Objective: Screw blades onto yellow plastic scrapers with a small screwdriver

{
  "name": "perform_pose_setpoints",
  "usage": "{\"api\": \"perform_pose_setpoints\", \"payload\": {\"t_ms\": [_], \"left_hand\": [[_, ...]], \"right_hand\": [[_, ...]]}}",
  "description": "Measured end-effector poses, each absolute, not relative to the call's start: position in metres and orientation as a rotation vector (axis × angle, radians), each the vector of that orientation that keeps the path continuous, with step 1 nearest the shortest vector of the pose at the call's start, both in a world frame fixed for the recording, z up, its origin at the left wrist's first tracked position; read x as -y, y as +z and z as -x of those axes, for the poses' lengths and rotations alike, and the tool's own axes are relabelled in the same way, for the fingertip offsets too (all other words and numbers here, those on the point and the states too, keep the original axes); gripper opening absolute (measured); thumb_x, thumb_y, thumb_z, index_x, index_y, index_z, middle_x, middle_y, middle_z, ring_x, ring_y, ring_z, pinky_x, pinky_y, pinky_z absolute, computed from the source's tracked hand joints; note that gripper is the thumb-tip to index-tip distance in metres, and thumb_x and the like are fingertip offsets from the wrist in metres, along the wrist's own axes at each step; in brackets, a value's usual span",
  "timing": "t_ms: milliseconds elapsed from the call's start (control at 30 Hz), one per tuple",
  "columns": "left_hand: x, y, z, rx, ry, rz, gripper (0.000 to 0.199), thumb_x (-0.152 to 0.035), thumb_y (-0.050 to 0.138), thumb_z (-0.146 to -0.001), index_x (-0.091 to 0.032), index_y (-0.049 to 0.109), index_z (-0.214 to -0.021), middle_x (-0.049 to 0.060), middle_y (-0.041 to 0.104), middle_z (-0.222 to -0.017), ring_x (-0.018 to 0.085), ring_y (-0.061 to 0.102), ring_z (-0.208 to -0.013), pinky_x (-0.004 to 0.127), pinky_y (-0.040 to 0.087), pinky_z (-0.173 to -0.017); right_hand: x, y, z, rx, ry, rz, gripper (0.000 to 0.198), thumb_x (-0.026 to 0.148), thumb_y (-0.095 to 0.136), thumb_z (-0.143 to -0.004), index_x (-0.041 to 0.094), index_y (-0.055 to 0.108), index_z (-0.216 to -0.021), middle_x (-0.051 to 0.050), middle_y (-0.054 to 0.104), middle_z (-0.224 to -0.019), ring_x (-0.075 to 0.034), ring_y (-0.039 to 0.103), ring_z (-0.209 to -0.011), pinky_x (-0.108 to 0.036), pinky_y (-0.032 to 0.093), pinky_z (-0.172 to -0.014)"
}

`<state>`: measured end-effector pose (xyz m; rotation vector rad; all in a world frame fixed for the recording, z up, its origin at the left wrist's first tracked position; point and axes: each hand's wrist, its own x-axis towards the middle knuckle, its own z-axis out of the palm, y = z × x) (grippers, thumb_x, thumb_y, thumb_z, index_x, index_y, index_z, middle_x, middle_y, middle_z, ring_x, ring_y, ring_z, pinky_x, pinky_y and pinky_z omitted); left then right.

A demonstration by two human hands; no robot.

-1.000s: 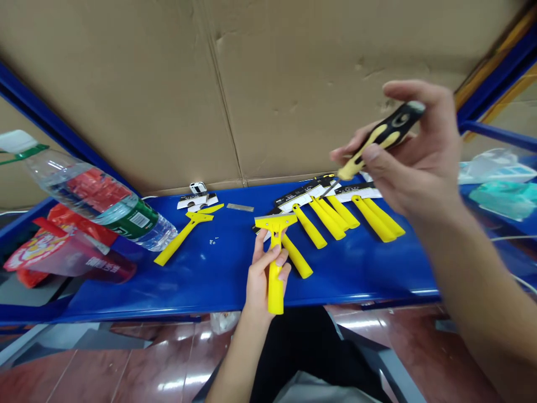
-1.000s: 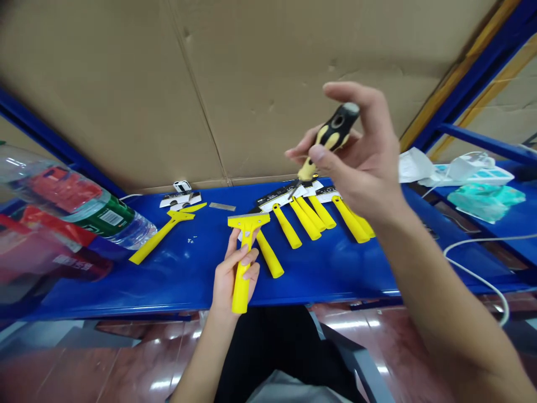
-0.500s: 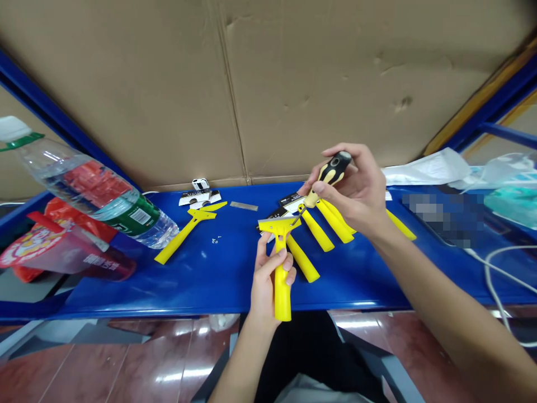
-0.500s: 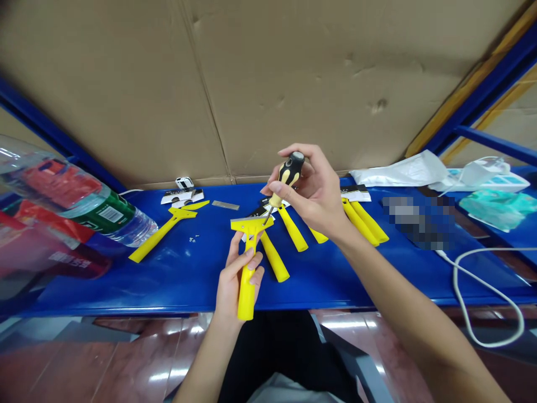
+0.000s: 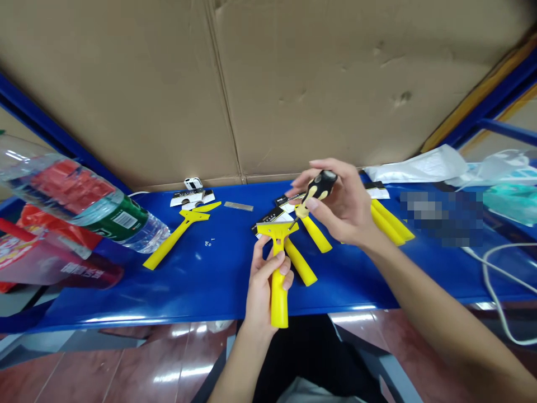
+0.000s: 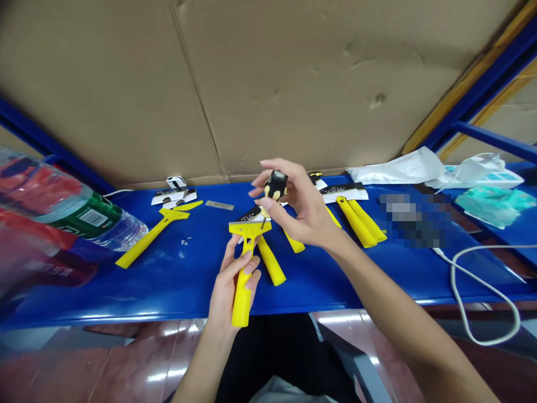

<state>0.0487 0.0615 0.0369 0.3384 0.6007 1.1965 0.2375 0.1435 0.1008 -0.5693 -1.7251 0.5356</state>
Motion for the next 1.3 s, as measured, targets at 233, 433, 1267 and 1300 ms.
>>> {"api": "perform_pose_setpoints", "payload": {"t_ms": [233,433,1267,1300], "left_hand": [[-0.065,0.036,-0.052,-0.633,1.164,-0.317,0.062,-0.014,0.089,-0.083,-0.031,0.061,-0.136,0.004,0.069,-0.117,0.002,0.052,-0.062,0.013,0.039,-0.050],[-0.064,0.035,-0.052,-0.628,1.144,-0.339,0.061,-0.014,0.088,-0.085,-0.031,0.061,-0.137,0.004,0.069,-0.117,0.003,0.054,-0.064,0.013,0.041,-0.051],[-0.056,0.038,-0.053,-0.542,1.202,-0.410,0.052,-0.006,0.080,-0.088,-0.025,0.060,-0.132,0.012,0.070,-0.132,0.002,0.054,-0.064,0.012,0.043,-0.052],[-0.056,0.038,-0.053,-0.541,1.207,-0.409,0.052,-0.006,0.079,-0.088,-0.025,0.060,-0.133,0.012,0.069,-0.132,0.002,0.054,-0.064,0.012,0.044,-0.052]], "right_hand": [[-0.147,0.080,-0.237,1.713,0.399,0.647,0.077,0.055,0.087,-0.092,0.042,0.047,-0.157,-0.006,0.067,-0.132,-0.032,0.078,-0.113,-0.051,0.074,-0.083],[-0.153,0.071,-0.239,1.731,0.344,0.674,0.077,0.061,0.078,-0.097,0.043,0.039,-0.161,-0.009,0.061,-0.144,-0.032,0.077,-0.114,-0.054,0.073,-0.087],[-0.153,0.068,-0.236,1.712,0.170,0.633,0.094,0.076,0.072,-0.095,0.042,0.023,-0.168,-0.009,0.065,-0.142,-0.036,0.073,-0.125,-0.057,0.070,-0.090],[-0.152,0.069,-0.236,1.713,0.170,0.632,0.091,0.075,0.070,-0.097,0.041,0.025,-0.168,-0.009,0.065,-0.144,-0.035,0.074,-0.125,-0.057,0.070,-0.093]]}}
